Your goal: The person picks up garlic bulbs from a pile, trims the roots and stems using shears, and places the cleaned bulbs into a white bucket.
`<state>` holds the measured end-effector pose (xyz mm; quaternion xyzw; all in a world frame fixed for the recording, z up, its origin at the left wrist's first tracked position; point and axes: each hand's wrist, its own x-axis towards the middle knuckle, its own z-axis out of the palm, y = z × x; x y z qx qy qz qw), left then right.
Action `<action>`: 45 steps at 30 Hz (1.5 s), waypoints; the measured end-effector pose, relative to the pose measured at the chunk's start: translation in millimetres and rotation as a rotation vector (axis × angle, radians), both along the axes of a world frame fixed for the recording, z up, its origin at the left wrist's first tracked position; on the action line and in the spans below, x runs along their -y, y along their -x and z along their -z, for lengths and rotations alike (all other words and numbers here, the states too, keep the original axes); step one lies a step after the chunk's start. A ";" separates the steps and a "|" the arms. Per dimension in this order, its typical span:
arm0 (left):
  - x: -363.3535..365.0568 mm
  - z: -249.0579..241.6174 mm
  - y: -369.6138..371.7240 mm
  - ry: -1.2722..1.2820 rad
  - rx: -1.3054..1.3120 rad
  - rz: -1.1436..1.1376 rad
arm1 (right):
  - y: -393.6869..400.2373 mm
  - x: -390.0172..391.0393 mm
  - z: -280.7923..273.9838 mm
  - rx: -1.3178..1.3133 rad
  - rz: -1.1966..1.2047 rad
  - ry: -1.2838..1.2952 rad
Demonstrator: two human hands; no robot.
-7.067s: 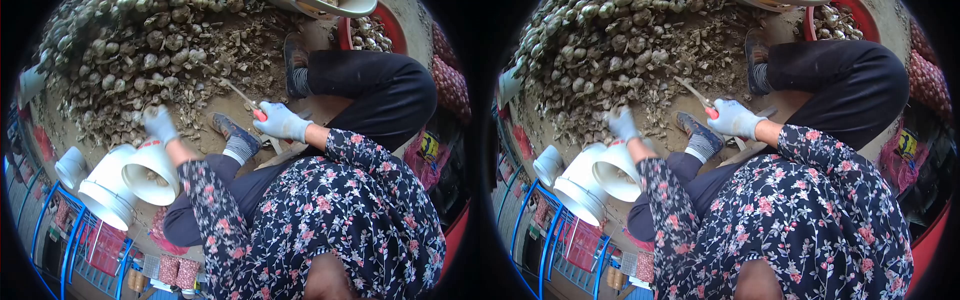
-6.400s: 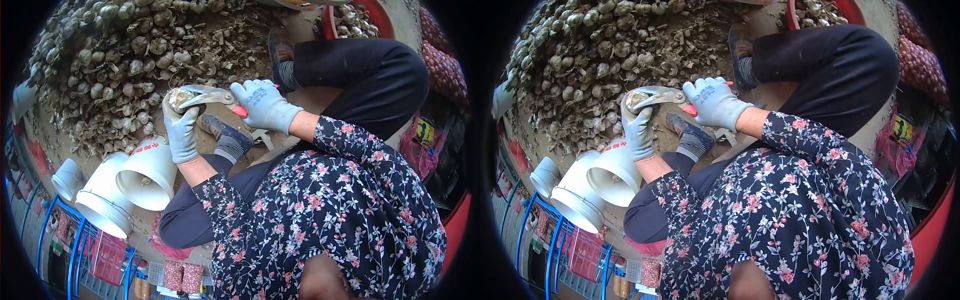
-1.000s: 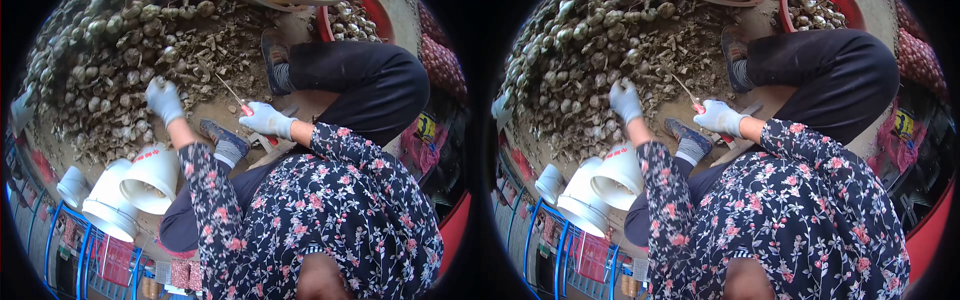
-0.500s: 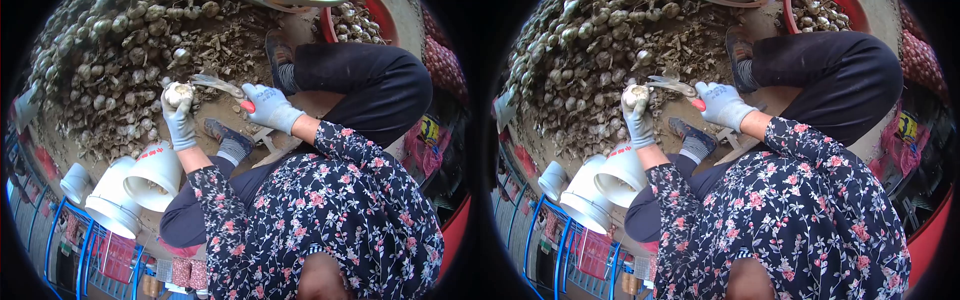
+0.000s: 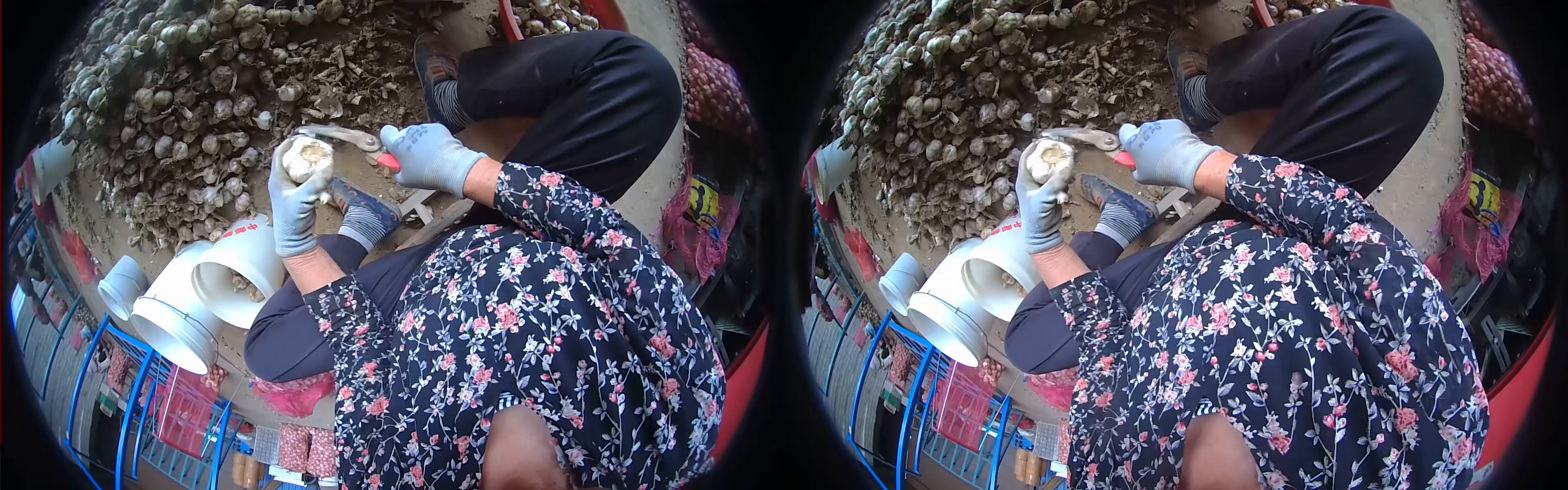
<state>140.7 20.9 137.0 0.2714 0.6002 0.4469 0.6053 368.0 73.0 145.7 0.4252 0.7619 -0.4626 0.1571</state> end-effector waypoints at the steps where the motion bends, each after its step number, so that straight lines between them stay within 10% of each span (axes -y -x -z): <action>1: 0.6 4.1 0.2 -0.039 0.015 -0.039 | -0.3 4.8 8.0 -0.011 0.079 0.005; 7: 26.7 34.6 7.7 -0.239 0.421 -0.470 | -3.1 26.4 -3.9 -0.070 0.241 0.224; 16: 33.3 15.9 -11.0 -0.144 0.337 -0.365 | 11.7 25.5 14.6 -0.227 0.184 0.233; 19: 50.3 -1.4 30.5 -0.221 -0.618 -0.393 | 3.3 26.1 17.5 -0.257 0.207 0.232; 20: 81.4 -1.3 83.4 -0.059 -1.302 -0.016 | 0.7 27.9 20.3 -0.232 0.303 0.236; 22: 85.0 -35.5 96.0 -0.118 -0.401 -1.186 | -0.1 25.1 23.8 -0.170 0.432 0.277; 24: 105.7 -44.2 133.9 0.728 -1.227 -1.314 | 2.2 26.2 27.0 -0.148 0.438 0.294; 25: 94.5 -46.5 124.4 0.730 -1.232 -1.310 | 3.0 25.7 28.2 -0.127 0.443 0.305; 27: 49.4 -39.6 93.0 0.945 -1.777 -0.551 | 3.0 26.7 24.3 -0.123 0.427 0.358; 29: 14.0 8.9 86.4 0.294 -1.329 -0.459 | 2.3 25.6 20.5 -0.088 0.451 0.365; 32: -73.0 79.2 34.9 0.014 -1.270 -0.044 | 2.4 27.4 18.9 -0.020 0.462 0.372; 35: -98.7 188.4 25.2 0.266 -1.104 0.258 | 2.3 21.7 16.0 0.050 0.438 0.352; 38: -105.4 182.2 17.8 0.357 -1.082 0.317 | -1.8 11.9 17.2 0.119 0.373 0.282; 40: -92.3 163.6 19.5 0.214 -0.287 0.028 | -1.8 4.9 16.0 0.149 0.365 0.209; 45: -59.7 69.9 -6.4 0.082 -0.189 0.083 | 2.1 0.2 17.1 0.152 0.247 -0.125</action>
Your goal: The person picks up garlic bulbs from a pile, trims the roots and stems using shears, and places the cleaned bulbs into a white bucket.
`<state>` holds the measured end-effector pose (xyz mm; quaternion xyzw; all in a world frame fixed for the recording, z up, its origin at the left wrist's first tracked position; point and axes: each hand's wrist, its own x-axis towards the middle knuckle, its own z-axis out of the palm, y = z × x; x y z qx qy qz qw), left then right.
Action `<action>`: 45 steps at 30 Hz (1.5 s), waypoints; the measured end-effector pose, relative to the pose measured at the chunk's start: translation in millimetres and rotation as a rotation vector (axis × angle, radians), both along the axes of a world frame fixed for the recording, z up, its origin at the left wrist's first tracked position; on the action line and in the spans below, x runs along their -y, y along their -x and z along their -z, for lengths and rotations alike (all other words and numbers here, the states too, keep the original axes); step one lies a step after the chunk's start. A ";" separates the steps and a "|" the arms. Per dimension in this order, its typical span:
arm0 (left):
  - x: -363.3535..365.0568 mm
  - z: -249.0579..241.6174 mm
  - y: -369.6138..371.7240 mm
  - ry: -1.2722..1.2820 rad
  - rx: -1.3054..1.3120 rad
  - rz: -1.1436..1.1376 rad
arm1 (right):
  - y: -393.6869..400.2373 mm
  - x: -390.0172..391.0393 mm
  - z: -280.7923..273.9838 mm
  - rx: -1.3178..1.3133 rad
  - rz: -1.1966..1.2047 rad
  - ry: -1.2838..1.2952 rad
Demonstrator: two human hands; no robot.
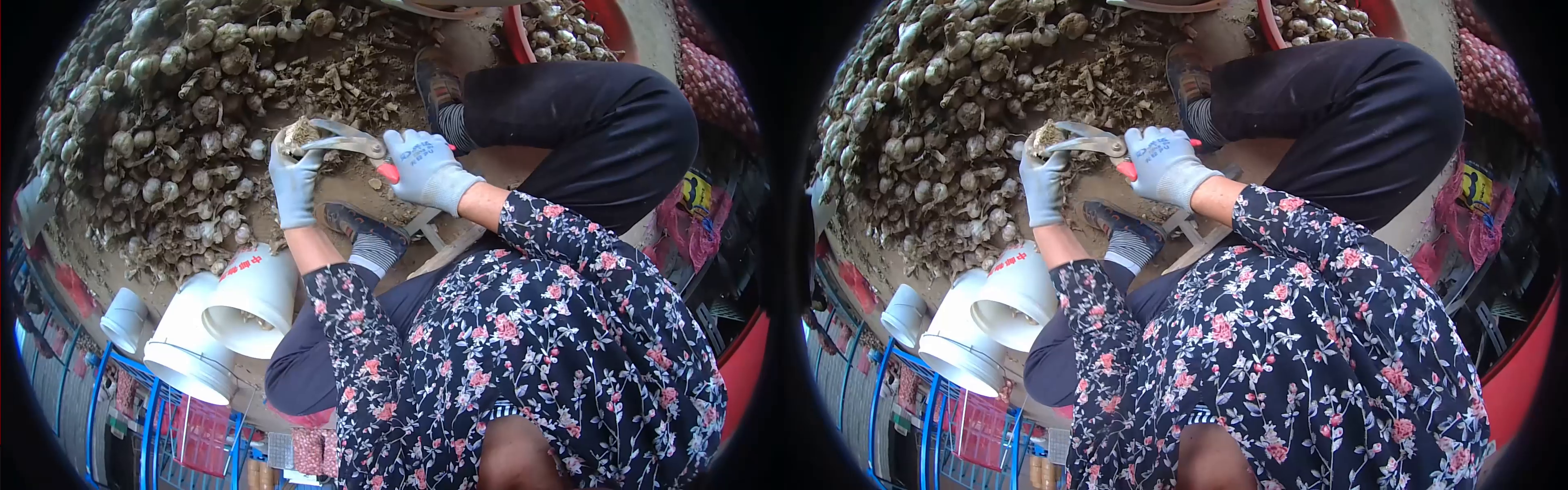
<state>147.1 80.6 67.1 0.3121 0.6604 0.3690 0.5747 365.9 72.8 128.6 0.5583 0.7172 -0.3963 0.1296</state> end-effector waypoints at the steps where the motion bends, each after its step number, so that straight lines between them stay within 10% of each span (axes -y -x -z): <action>1: 6.2 -7.6 -4.3 -0.081 -0.076 0.058 | 1.1 0.5 -0.8 -0.010 -0.036 -0.028; 13: 27.7 -49.4 -16.2 -0.249 -0.727 0.057 | -4.1 5.8 -14.5 -0.126 -0.115 -0.029; 26: 37.5 -60.2 -21.9 -0.382 -0.803 0.182 | -2.9 -2.1 -22.7 -0.122 -0.283 0.017; 31: 44.3 -65.7 -22.3 -0.213 -0.131 -0.041 | -18.4 5.0 -1.2 -0.171 -0.185 0.114; 38: 49.8 -46.2 -7.4 -0.273 0.101 -0.284 | -24.2 16.7 2.2 -0.422 0.138 0.235; 40: 53.8 -42.1 -1.1 -0.257 0.318 -0.348 | -23.7 19.8 -0.3 -0.572 0.395 0.841; 45: 68.9 -31.4 -11.6 -0.329 0.701 -0.515 | -9.5 22.9 -6.1 -0.742 0.351 1.028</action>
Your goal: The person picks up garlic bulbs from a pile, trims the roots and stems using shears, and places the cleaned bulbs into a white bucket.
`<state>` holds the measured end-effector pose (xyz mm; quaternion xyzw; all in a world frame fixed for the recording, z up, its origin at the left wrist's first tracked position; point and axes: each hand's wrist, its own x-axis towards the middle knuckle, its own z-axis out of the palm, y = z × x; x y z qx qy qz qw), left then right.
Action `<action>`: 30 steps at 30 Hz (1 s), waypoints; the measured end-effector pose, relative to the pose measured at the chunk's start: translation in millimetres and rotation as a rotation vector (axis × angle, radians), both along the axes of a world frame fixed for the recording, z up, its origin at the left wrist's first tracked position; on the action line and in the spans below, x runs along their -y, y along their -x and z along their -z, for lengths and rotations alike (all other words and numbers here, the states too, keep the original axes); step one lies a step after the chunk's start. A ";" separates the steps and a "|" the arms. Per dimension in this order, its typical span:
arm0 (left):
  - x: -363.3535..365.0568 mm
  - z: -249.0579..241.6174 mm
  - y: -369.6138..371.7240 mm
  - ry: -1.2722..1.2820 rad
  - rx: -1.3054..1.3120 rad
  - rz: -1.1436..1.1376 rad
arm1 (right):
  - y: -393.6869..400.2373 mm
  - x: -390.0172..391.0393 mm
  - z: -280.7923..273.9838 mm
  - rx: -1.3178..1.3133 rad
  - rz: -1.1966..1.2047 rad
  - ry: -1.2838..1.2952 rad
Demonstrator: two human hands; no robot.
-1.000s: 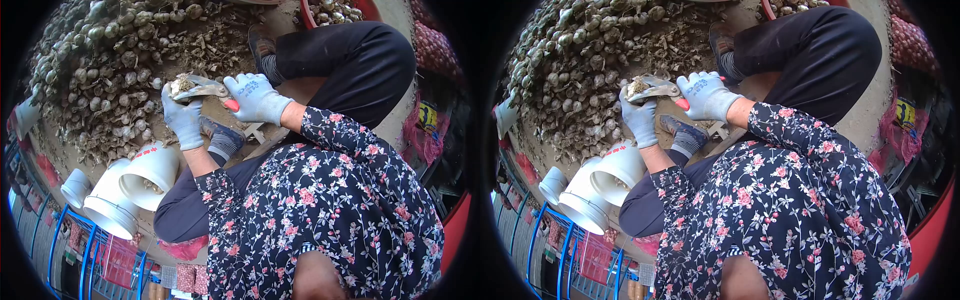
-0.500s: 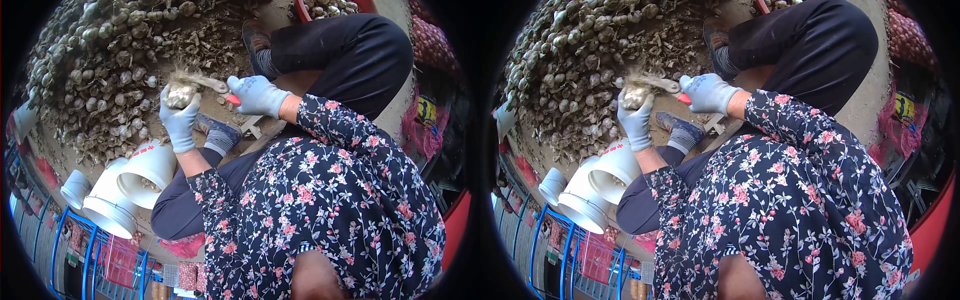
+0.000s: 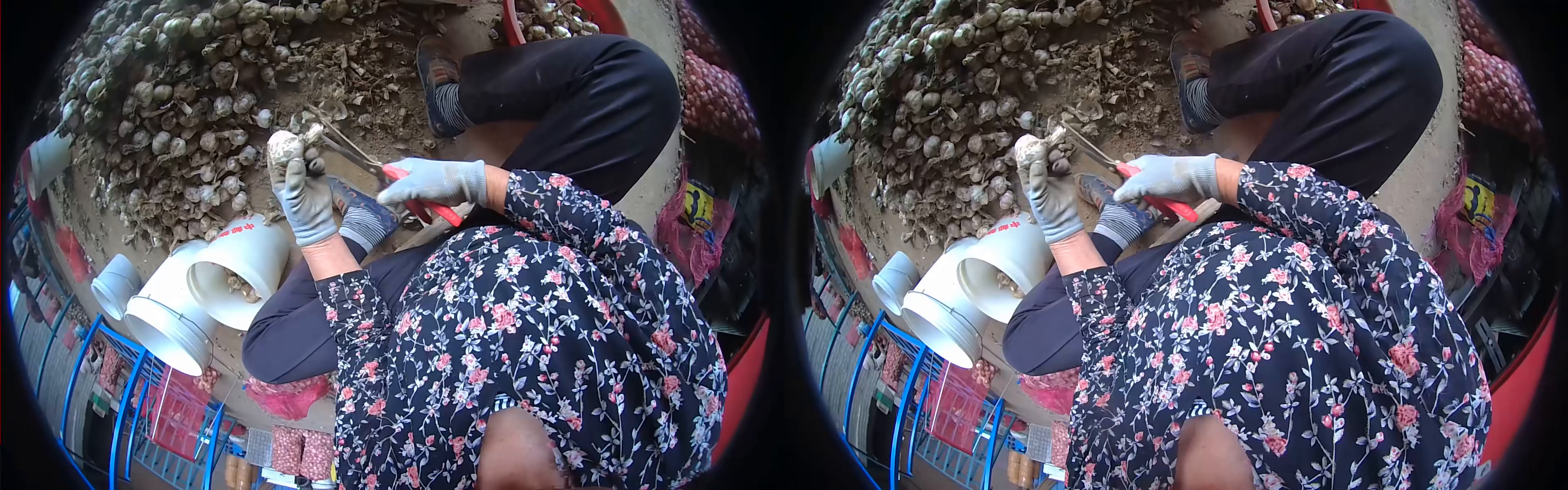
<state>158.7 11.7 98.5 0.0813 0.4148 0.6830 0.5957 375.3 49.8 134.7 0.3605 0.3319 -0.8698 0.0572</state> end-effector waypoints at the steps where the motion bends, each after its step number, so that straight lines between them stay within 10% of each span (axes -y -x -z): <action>1: 1.8 -2.4 -4.3 0.003 0.000 -0.006 | 5.7 -1.9 -1.3 -0.043 -0.010 -0.026; 10: 3.1 -38.3 -0.9 0.222 -0.368 -0.091 | 15.2 -11.3 -4.1 0.043 0.012 -0.074; 16: 119.3 -54.2 172.5 0.247 -0.273 -1.349 | 13.0 -1.4 18.8 0.146 0.162 0.172; 19: 76.6 -71.1 148.5 0.303 -0.257 -1.424 | 20.2 -0.4 13.2 0.150 0.063 0.100; 24: 34.1 26.9 151.6 0.839 -0.785 -0.701 | 9.7 1.2 12.4 0.276 -0.131 -0.176; 26: 72.2 139.1 233.4 1.150 -0.875 -0.272 | 10.7 1.3 12.0 0.339 -0.123 -0.127; 30: 49.8 135.8 194.2 1.108 -0.674 -0.132 | 8.1 -0.2 14.4 0.438 -0.155 -0.236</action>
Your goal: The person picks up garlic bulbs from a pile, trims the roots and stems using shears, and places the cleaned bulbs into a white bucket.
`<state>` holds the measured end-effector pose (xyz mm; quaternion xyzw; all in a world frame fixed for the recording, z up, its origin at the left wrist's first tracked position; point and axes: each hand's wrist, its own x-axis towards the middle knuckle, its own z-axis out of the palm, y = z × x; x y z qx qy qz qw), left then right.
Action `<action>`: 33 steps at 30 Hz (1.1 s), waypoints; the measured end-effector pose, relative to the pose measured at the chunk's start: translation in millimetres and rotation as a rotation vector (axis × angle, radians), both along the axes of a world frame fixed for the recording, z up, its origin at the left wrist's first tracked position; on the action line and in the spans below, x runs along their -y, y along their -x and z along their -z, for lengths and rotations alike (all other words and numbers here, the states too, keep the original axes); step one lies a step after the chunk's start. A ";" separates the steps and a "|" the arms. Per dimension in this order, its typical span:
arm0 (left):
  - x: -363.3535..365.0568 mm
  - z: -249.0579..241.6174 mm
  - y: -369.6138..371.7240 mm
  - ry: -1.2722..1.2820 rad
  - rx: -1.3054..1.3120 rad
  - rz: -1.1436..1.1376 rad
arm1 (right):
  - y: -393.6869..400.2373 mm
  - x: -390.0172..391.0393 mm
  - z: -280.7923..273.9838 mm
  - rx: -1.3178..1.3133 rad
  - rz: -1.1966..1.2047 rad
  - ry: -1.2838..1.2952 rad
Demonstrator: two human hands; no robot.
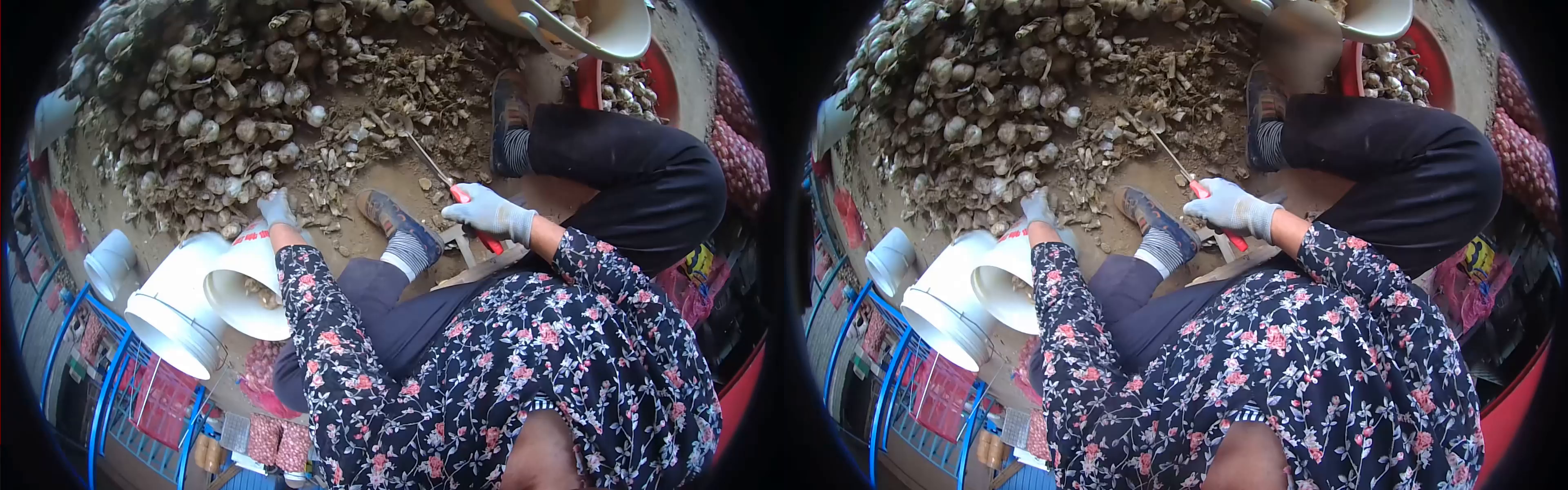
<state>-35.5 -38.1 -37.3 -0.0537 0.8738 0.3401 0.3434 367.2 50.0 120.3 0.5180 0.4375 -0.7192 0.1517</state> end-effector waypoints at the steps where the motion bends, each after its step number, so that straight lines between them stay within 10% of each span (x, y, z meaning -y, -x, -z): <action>1: 2.4 4.4 -3.9 0.002 0.006 0.000 | 3.5 -1.7 -2.8 0.005 0.010 0.000; 15: -39.7 -156.7 -174.3 -0.475 -0.041 0.552 | 18.7 -16.3 -23.5 0.027 -0.552 -0.938; 22: -41.2 -164.5 -177.3 -0.419 -0.327 0.881 | 18.1 -11.8 -27.8 -0.021 -0.587 -0.897; 33: -49.7 -181.0 -176.7 -0.563 0.199 0.698 | 0.7 -7.3 -5.8 -0.057 -0.441 -0.660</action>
